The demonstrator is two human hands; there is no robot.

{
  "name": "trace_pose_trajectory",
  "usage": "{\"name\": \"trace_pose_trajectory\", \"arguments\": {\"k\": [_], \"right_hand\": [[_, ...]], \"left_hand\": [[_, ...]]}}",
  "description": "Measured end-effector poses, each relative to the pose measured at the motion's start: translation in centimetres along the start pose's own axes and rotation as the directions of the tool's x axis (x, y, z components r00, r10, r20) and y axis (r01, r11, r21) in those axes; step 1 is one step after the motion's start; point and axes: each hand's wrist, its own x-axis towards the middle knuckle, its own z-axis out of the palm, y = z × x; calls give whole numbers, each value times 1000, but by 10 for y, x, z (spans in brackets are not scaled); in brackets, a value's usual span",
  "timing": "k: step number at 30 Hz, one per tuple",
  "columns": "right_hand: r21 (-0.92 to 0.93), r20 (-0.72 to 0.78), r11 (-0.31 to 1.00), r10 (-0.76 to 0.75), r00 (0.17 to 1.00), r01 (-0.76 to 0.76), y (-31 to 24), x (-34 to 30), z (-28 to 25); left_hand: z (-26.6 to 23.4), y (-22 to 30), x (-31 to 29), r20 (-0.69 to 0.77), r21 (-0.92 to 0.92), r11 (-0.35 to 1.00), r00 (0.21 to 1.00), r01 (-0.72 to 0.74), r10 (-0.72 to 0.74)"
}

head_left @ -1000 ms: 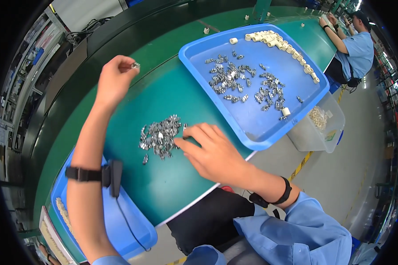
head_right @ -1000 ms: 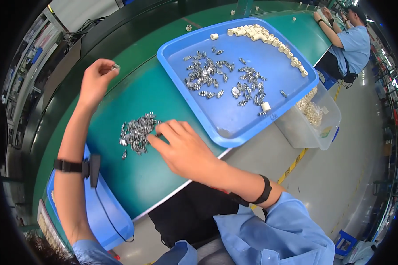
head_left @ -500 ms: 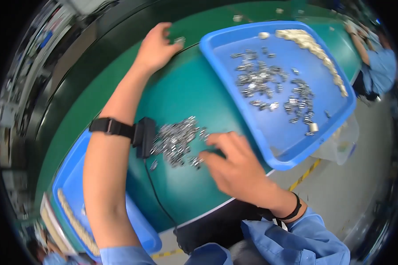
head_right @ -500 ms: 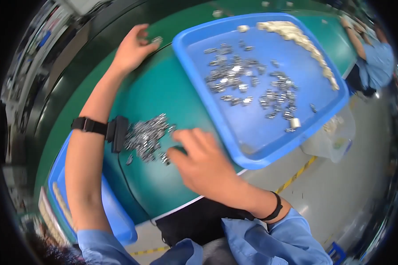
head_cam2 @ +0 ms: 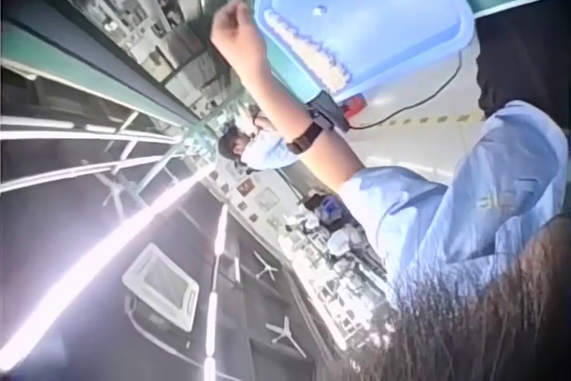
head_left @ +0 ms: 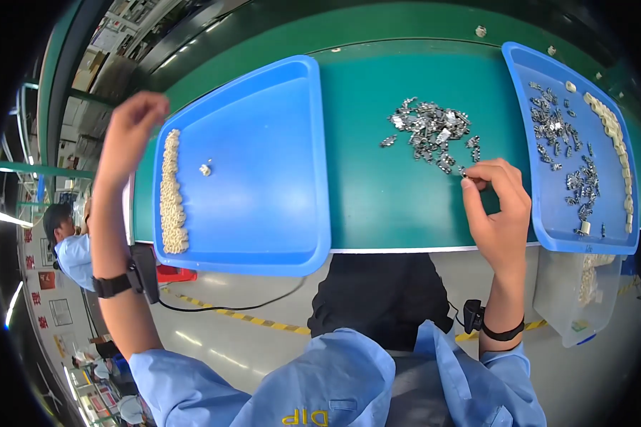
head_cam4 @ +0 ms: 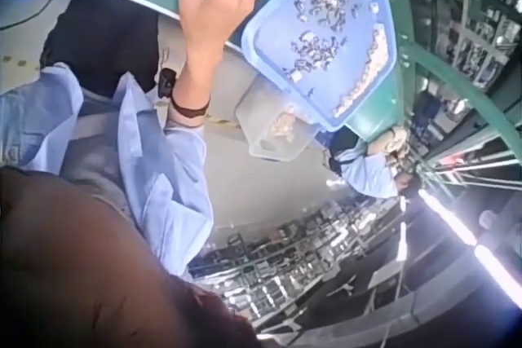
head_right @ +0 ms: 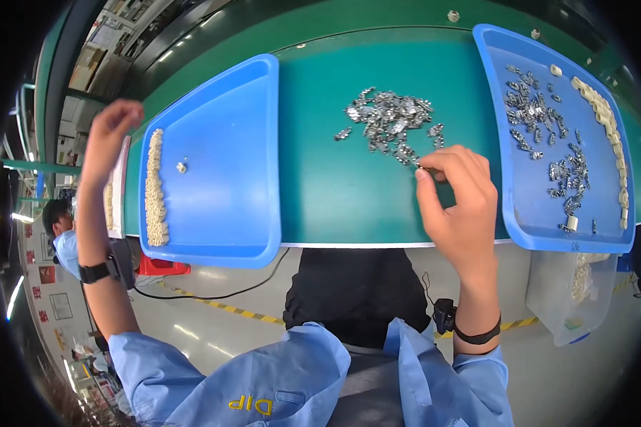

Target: The person picks up a white plastic component and a metal piece by hand, fits the metal piece into the component, and places the assembled unit onto a blue tray, repeating the process.

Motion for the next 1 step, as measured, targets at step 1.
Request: {"name": "trace_pose_trajectory", "arguments": {"k": [1], "right_hand": [[-16,32,1000,2,999,-2,-3,0,-2]], "left_hand": [[-7,-16,-20,4,122,982,990,142,-144]]}}
